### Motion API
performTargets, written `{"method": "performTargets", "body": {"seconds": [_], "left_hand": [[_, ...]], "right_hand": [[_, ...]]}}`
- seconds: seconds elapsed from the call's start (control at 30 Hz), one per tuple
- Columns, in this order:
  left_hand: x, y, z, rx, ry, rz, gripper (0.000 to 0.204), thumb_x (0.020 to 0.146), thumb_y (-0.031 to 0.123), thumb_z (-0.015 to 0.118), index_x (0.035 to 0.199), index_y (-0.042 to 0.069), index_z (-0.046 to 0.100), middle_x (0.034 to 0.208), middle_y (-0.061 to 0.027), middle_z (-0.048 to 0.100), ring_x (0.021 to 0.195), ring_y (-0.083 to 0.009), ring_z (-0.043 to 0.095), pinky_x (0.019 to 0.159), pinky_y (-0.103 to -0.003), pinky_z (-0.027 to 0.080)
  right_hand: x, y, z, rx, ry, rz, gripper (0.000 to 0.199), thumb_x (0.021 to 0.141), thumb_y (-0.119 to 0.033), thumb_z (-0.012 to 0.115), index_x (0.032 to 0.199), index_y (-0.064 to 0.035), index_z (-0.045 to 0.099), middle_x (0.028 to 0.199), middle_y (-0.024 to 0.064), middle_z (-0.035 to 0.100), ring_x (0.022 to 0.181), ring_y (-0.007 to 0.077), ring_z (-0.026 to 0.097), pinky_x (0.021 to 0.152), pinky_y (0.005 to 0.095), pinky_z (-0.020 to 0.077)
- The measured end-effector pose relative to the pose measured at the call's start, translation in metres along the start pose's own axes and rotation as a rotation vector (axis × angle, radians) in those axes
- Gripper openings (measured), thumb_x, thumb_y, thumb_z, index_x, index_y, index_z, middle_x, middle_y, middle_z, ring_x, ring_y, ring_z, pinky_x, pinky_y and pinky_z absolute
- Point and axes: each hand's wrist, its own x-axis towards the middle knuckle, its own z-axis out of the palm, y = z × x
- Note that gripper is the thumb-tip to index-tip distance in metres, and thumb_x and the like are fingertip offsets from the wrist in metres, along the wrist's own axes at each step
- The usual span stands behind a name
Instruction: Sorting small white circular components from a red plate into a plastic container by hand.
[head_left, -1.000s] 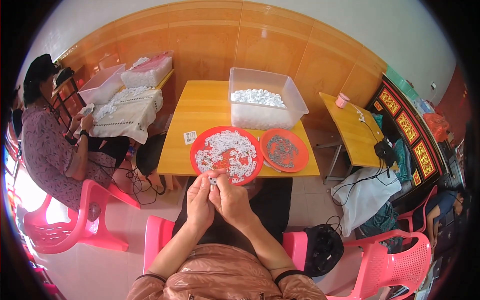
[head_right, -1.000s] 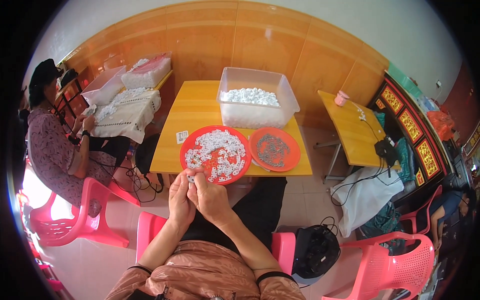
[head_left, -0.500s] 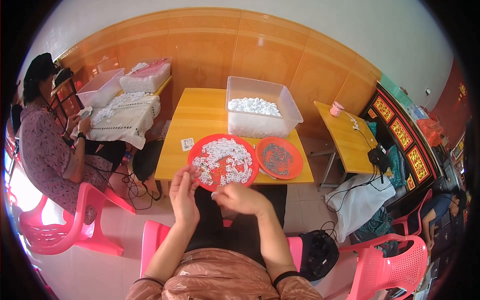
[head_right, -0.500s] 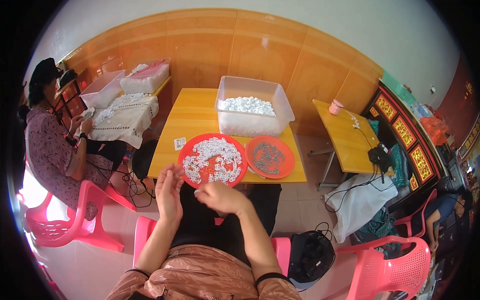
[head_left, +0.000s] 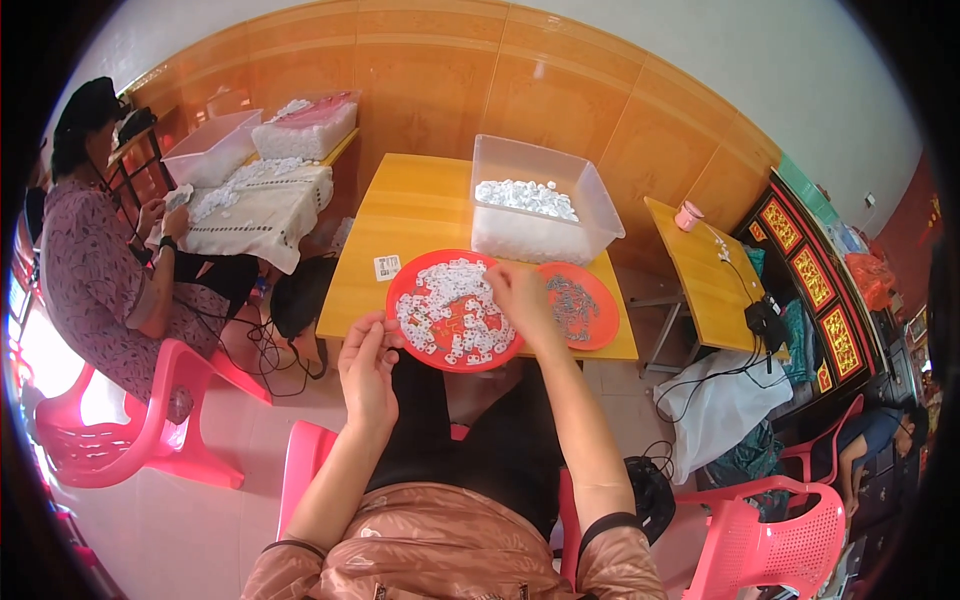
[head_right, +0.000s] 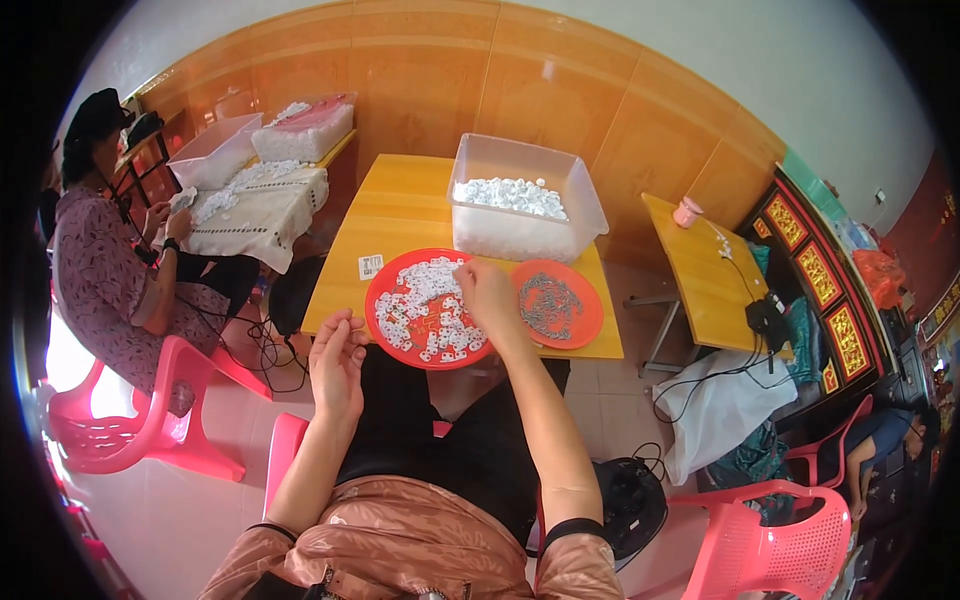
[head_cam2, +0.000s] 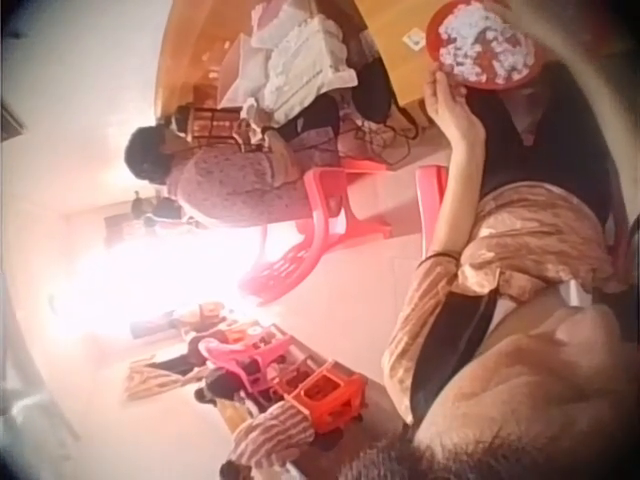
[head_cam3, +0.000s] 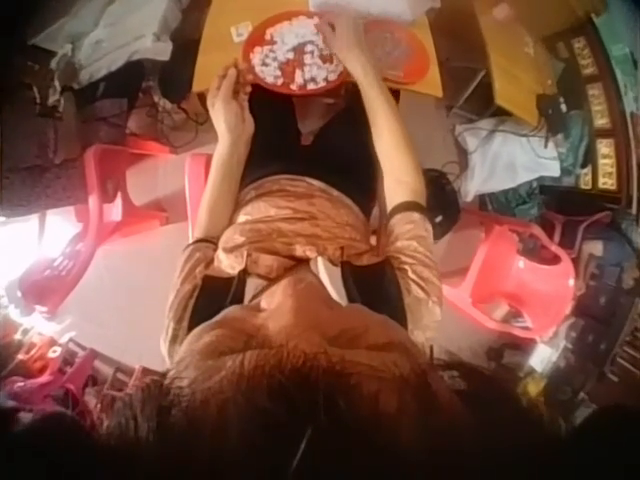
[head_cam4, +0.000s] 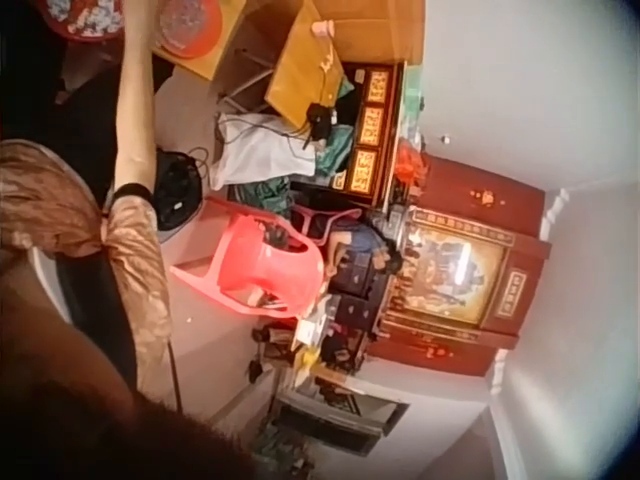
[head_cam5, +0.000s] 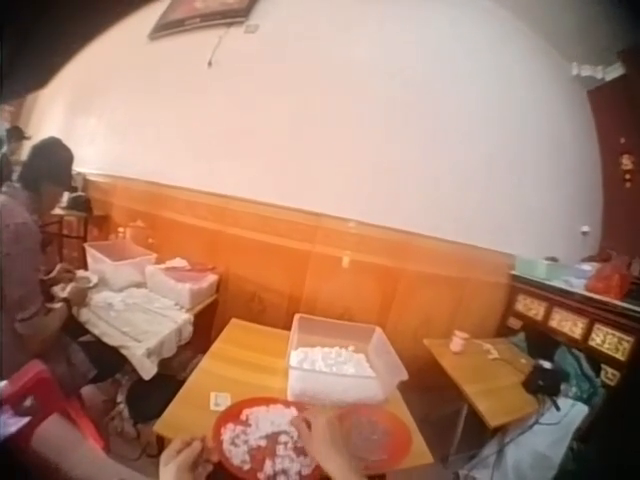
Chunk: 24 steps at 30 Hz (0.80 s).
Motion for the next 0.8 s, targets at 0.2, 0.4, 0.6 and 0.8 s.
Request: {"method": "performTargets", "body": {"seconds": [0.2,0.4,0.6,0.8], "left_hand": [[-0.001,-0.001,0.000,0.007,-0.005,-0.016,0.018,0.093,0.011,0.052,0.109,0.004,0.055,0.092,-0.0033,0.062,0.074,-0.0085,0.056,0.065,-0.021,0.041],[0.001,0.001,-0.001,0.007,0.001,-0.036,0.018,0.093,0.011,0.051,0.109,0.004,0.055,0.091,-0.0033,0.062,0.074,-0.0085,0.056,0.066,-0.021,0.042],[0.000,-0.001,0.001,0.008,0.007,-0.044,0.016,0.093,0.010,0.050,0.106,0.004,0.056,0.089,-0.0026,0.062,0.073,-0.0076,0.055,0.064,-0.020,0.040],[0.004,0.002,-0.004,0.015,0.011,-0.028,0.018,0.093,0.011,0.052,0.109,0.004,0.056,0.090,-0.0029,0.061,0.072,-0.0083,0.055,0.064,-0.020,0.041]], "right_hand": [[-0.018,0.008,0.045,-0.200,-0.202,0.009,0.025,0.082,-0.006,0.053,0.101,-0.0097,0.068,0.096,0.0191,0.061,0.094,0.0367,0.058,0.082,0.0442,0.0469],[-0.017,0.005,0.034,-0.332,-0.244,-0.088,0.026,0.080,-0.004,0.052,0.098,-0.0113,0.069,0.094,0.0193,0.057,0.091,0.0370,0.058,0.077,0.0457,0.0476],[-0.017,0.007,0.022,-0.313,-0.140,-0.102,0.016,0.079,-0.009,0.058,0.090,-0.0085,0.070,0.090,0.0189,0.059,0.086,0.0366,0.060,0.073,0.0454,0.0487],[-0.022,-0.021,0.045,-0.146,-0.279,-0.098,0.009,0.076,-0.012,0.064,0.080,-0.0043,0.068,0.089,0.0192,0.060,0.084,0.0364,0.061,0.074,0.0453,0.0486]]}}
